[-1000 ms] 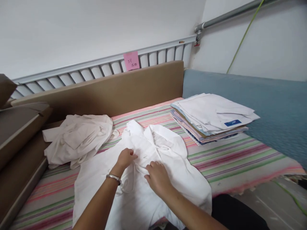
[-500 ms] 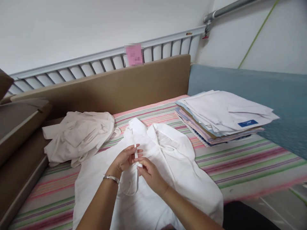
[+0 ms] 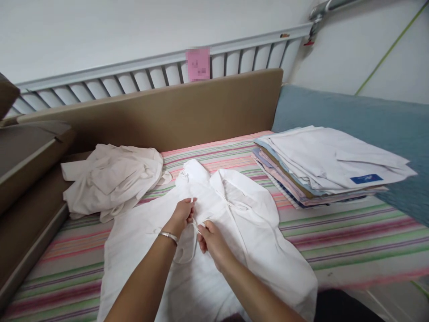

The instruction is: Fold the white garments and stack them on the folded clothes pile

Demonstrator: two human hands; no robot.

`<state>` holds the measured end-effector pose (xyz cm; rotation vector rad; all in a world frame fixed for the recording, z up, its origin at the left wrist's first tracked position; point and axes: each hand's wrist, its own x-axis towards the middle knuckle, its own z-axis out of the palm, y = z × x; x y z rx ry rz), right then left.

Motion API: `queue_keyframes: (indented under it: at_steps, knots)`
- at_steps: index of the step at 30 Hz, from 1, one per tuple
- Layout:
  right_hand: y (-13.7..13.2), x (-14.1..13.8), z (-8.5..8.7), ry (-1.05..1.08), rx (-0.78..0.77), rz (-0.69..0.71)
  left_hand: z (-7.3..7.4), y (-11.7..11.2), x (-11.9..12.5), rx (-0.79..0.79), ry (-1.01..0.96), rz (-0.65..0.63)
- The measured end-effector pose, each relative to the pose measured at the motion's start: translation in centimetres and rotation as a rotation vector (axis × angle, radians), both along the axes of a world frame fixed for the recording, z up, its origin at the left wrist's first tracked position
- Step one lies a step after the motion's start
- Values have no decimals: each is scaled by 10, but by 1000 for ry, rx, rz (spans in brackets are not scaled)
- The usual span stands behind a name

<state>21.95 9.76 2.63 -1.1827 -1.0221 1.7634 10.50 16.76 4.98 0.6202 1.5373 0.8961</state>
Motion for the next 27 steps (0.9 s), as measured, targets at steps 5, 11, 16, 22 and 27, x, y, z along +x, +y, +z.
queue_keyframes:
  at_steps: [5,11,16,22,27]
  knots:
    - [-5,1,0,-10,-58,29,0,1,8,13,76,38]
    - [-9,0,-1,-40,-65,57,-3,0,12,43,119,57]
    - [-11,0,-2,-77,-76,94,-12,2,12,63,143,77]
    - [-11,0,1,-116,-98,142,-12,2,12,83,161,23]
    - [-1,31,16,-269,96,174,16,-19,-11,203,215,-154]
